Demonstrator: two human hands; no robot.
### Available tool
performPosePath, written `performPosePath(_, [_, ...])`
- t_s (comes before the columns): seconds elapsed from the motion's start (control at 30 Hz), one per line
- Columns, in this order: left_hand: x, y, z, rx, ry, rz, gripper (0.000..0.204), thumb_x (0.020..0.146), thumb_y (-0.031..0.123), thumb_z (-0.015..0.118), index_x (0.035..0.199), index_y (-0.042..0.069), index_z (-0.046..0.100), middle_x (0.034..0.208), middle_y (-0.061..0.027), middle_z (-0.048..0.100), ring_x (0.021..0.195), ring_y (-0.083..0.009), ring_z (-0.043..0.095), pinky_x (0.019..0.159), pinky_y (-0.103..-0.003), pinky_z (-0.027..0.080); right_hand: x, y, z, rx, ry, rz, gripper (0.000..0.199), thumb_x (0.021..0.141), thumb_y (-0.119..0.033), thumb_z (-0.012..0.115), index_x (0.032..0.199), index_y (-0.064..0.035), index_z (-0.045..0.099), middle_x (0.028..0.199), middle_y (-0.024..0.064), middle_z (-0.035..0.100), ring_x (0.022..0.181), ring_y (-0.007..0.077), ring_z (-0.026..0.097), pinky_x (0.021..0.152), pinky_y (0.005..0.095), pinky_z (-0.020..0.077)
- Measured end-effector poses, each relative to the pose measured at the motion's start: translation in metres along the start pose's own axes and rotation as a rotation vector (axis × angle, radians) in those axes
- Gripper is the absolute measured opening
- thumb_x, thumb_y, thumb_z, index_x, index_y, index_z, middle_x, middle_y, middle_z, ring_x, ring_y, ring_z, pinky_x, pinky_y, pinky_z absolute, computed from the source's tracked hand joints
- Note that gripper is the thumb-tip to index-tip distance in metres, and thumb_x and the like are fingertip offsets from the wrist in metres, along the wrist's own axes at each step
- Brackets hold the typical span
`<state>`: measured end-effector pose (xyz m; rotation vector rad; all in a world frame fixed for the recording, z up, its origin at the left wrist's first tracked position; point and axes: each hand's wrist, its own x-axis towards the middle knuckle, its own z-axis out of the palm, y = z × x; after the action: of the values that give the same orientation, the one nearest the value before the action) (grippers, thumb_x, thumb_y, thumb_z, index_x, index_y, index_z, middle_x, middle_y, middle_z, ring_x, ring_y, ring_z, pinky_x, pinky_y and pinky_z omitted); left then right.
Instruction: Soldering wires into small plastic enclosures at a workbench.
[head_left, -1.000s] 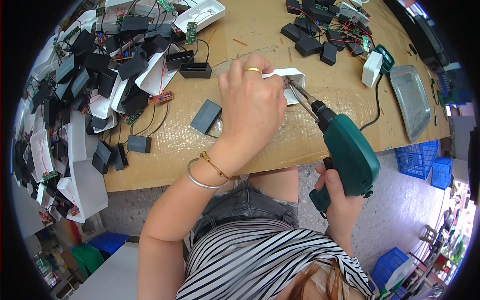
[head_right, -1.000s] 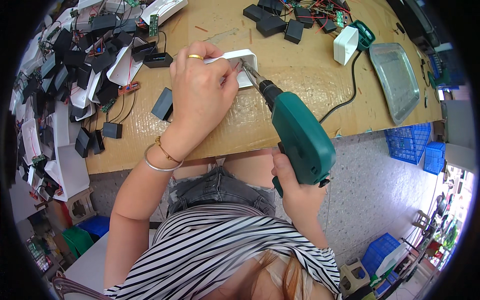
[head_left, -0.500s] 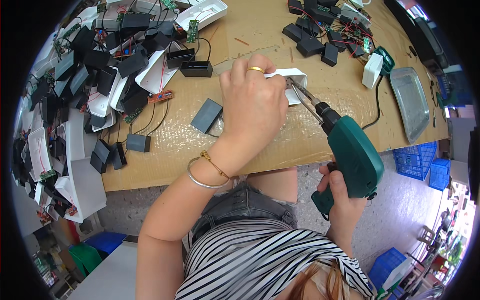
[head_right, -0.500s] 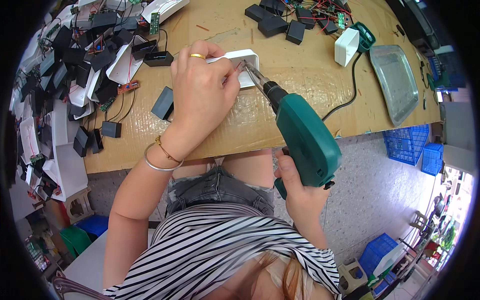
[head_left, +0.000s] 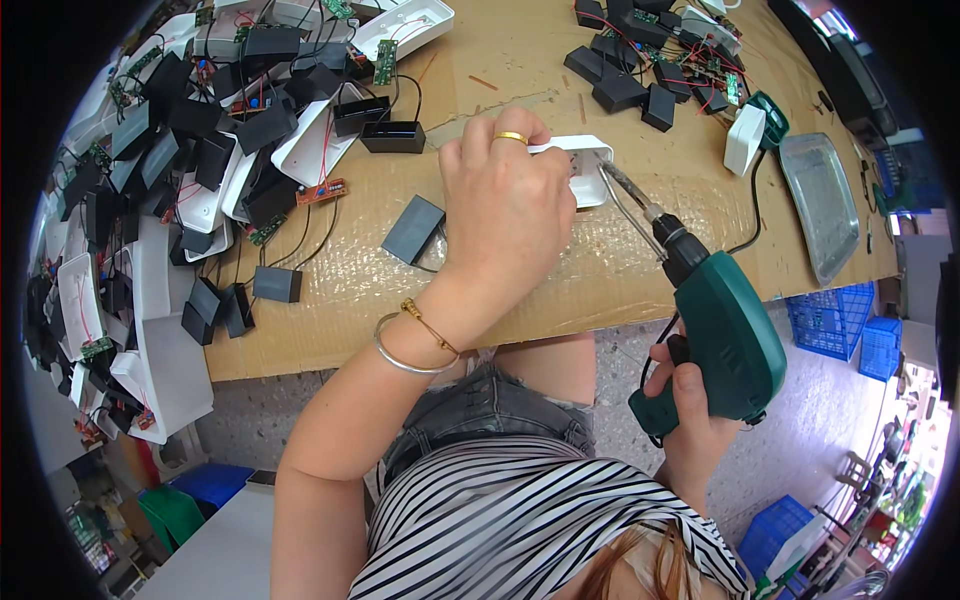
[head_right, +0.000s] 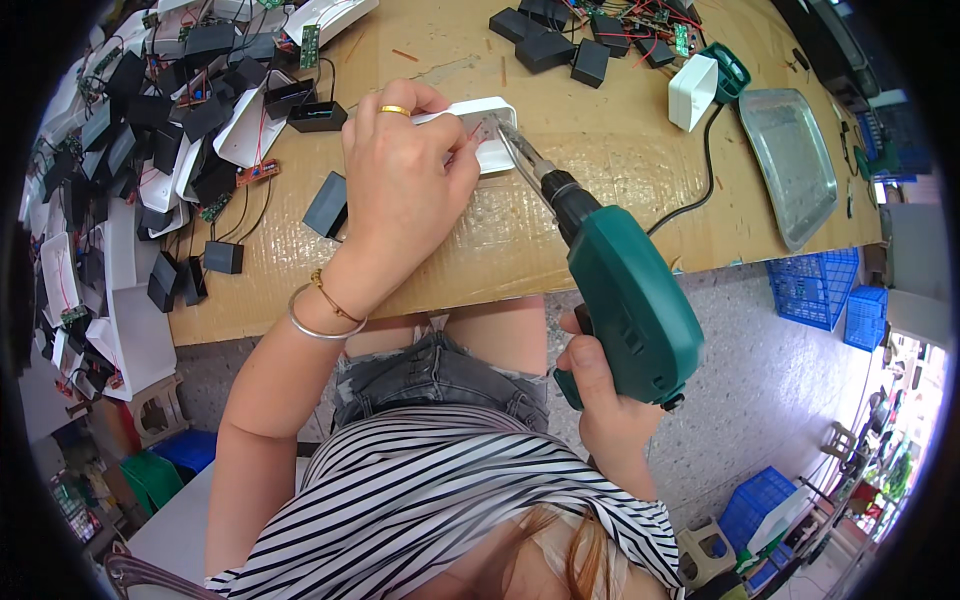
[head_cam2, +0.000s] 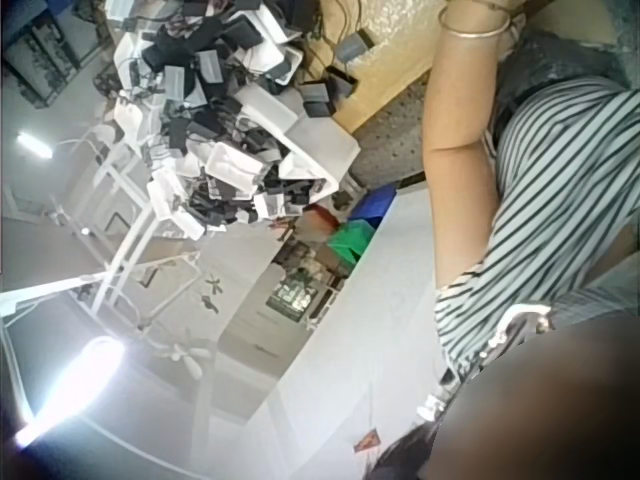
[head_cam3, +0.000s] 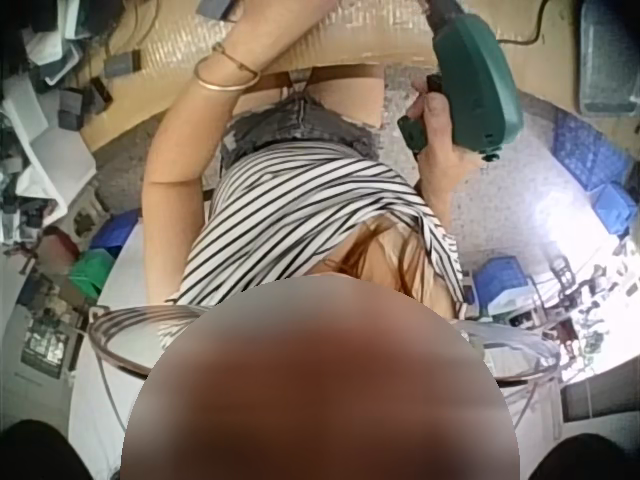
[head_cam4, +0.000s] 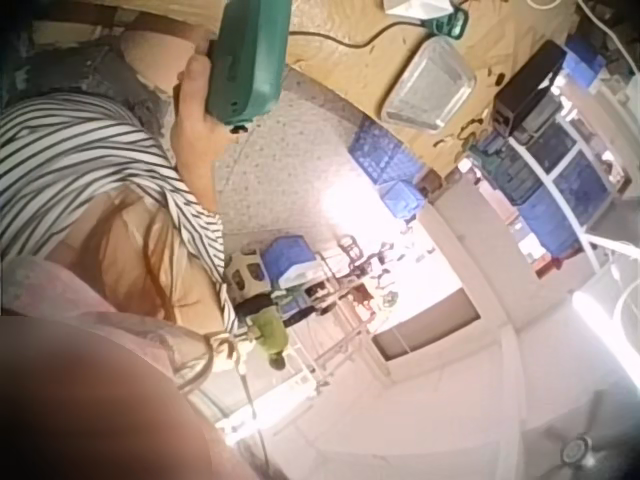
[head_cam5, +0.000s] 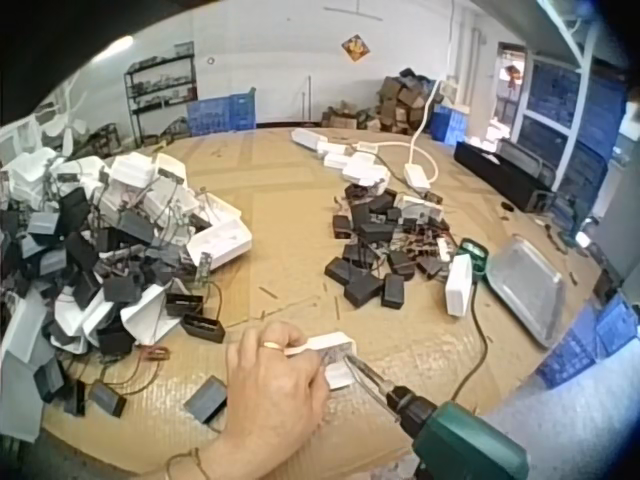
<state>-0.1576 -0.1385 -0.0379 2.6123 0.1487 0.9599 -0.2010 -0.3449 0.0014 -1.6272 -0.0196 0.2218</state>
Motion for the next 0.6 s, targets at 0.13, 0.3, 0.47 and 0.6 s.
performPosePath(0.13, [0.000,0.001,-0.001,0.011,-0.010,0.001,0.008,0.062,0.009,0.065,0.068,0.004,0.064,0.092,-0.0075,0.051,0.090,-0.0262,0.045,0.073,-0.038,0.034,-0.001,0.001,-0.004,0.047,0.017,-0.033,0.044,0.080,-0.020,0.063,0.113,0.0057,0.050,0.086,0.0152,0.062,0.061,0.0137,0.055,0.055,0.0232,0.0435])
performPosePath(0.3, [-0.001,0.001,-0.003,0.031,-0.024,0.000,0.009,0.064,0.009,0.065,0.071,0.003,0.064,0.092,-0.0078,0.051,0.091,-0.0263,0.046,0.073,-0.038,0.034,-0.001,0.003,-0.006,0.047,0.043,-0.062,0.043,0.080,-0.020,0.063,0.113,0.0054,0.050,0.085,0.0151,0.062,0.060,0.0138,0.055,0.055,0.0230,0.0437])
performPosePath(0.47, [-0.001,0.004,-0.009,-0.002,-0.070,0.002,0.013,0.066,0.011,0.067,0.076,0.003,0.063,0.095,-0.0089,0.051,0.092,-0.0274,0.045,0.077,-0.039,0.035,-0.001,0.003,-0.008,0.039,0.061,-0.046,0.043,0.080,-0.020,0.063,0.112,0.0053,0.050,0.085,0.0148,0.062,0.061,0.0138,0.055,0.055,0.0229,0.0441])
performPosePath(0.6, [-0.002,0.009,-0.019,-0.143,-0.146,-0.010,0.039,0.064,0.012,0.072,0.099,0.004,0.057,0.106,-0.0114,0.048,0.099,-0.0307,0.045,0.084,-0.043,0.034,0.001,0.004,-0.012,0.059,0.066,-0.007,0.042,0.080,-0.020,0.063,0.112,0.0051,0.050,0.085,0.0145,0.062,0.061,0.0139,0.056,0.055,0.0228,0.0443])
